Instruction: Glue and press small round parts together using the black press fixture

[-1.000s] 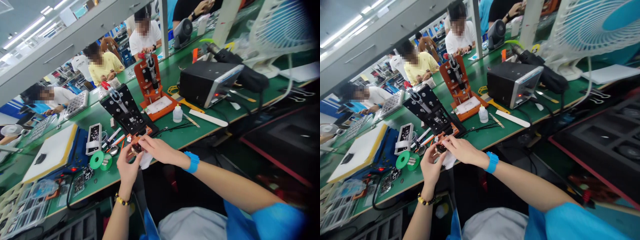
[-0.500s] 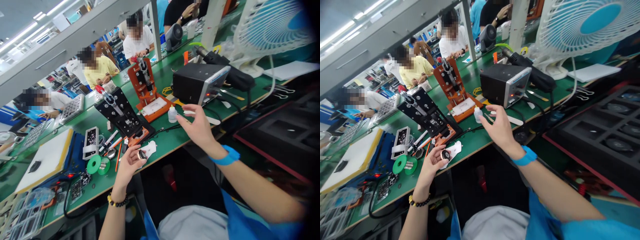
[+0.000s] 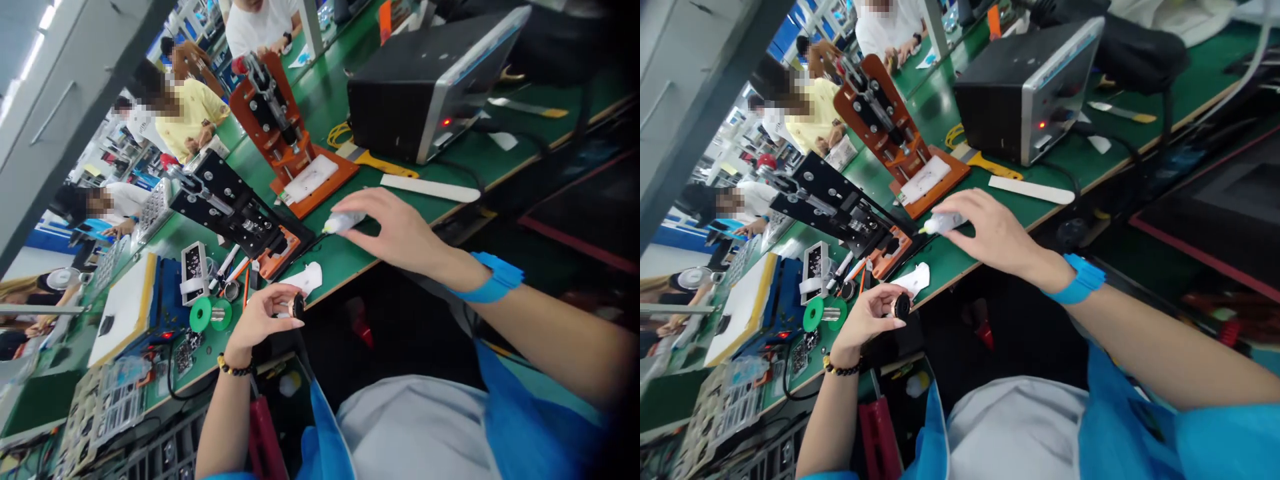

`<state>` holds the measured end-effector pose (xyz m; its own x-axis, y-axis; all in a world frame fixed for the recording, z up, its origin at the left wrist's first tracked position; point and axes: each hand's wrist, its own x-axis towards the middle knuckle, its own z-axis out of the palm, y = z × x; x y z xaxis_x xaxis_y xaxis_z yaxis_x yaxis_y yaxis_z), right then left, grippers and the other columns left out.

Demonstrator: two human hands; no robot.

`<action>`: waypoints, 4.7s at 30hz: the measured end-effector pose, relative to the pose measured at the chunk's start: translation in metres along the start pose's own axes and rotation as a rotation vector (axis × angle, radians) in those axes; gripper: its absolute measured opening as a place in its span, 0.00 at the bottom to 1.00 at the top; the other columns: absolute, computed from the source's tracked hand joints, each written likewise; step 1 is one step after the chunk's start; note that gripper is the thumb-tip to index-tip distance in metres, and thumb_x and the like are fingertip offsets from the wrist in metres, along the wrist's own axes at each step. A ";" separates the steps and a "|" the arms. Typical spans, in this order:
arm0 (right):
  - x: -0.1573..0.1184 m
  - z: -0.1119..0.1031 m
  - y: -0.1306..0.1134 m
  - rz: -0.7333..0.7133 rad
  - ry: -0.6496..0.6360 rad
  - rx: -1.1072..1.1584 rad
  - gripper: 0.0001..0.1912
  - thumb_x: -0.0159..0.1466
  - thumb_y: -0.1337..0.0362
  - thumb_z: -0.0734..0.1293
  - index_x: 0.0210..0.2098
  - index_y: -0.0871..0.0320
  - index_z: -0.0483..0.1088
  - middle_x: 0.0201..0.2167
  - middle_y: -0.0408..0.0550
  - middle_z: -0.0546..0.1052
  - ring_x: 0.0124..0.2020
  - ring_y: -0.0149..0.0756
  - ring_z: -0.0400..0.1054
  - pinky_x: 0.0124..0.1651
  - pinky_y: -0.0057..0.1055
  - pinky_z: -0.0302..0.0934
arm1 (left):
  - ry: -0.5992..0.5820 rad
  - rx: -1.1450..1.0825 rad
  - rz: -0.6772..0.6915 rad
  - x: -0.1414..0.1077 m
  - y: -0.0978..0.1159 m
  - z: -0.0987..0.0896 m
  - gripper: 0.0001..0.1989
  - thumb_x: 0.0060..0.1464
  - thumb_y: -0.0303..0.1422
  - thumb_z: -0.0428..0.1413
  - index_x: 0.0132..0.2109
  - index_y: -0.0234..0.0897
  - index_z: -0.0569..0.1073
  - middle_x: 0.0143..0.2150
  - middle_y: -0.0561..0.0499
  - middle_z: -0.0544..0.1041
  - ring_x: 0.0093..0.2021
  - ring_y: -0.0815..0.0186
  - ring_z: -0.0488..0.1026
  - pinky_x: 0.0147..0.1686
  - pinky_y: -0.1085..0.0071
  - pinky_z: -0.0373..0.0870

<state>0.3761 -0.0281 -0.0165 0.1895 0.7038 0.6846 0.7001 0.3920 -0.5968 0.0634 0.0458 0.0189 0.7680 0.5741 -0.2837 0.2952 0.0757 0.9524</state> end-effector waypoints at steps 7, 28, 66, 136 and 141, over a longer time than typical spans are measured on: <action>-0.031 0.019 -0.008 -0.227 -0.057 0.009 0.16 0.70 0.71 0.65 0.56 0.57 0.74 0.53 0.54 0.78 0.56 0.45 0.72 0.57 0.46 0.72 | 0.014 0.137 -0.039 0.001 0.013 0.001 0.28 0.46 0.28 0.76 0.54 0.40 0.79 0.55 0.44 0.81 0.51 0.61 0.79 0.47 0.73 0.78; -0.037 0.033 -0.011 -0.323 -0.072 -0.064 0.19 0.68 0.77 0.62 0.54 0.59 0.77 0.53 0.55 0.78 0.57 0.45 0.71 0.58 0.46 0.72 | 0.036 0.306 -0.130 -0.001 0.033 0.010 0.25 0.49 0.30 0.75 0.54 0.42 0.79 0.55 0.45 0.81 0.52 0.60 0.79 0.51 0.70 0.78; -0.038 0.035 -0.006 -0.418 0.027 -0.118 0.21 0.71 0.77 0.57 0.56 0.60 0.75 0.55 0.54 0.76 0.60 0.43 0.68 0.63 0.47 0.71 | 0.052 0.338 -0.143 0.000 0.037 0.013 0.25 0.49 0.30 0.74 0.54 0.39 0.79 0.54 0.43 0.82 0.49 0.61 0.80 0.50 0.70 0.78; -0.040 0.040 -0.003 -0.430 0.112 -0.075 0.18 0.72 0.78 0.57 0.54 0.62 0.73 0.55 0.54 0.75 0.61 0.42 0.69 0.65 0.47 0.71 | 0.088 0.377 -0.136 0.002 0.041 0.016 0.24 0.48 0.28 0.74 0.53 0.40 0.80 0.53 0.44 0.83 0.49 0.61 0.81 0.47 0.74 0.80; -0.040 0.039 -0.004 -0.409 0.110 -0.068 0.19 0.72 0.78 0.57 0.54 0.60 0.73 0.55 0.52 0.75 0.60 0.40 0.69 0.65 0.46 0.71 | 0.095 0.352 -0.126 0.001 0.040 0.015 0.25 0.48 0.27 0.74 0.53 0.40 0.81 0.53 0.43 0.83 0.50 0.60 0.81 0.46 0.74 0.79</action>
<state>0.3388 -0.0347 -0.0583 -0.0428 0.4296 0.9020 0.7758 0.5832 -0.2409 0.0849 0.0374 0.0550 0.6619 0.6525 -0.3690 0.5741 -0.1247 0.8092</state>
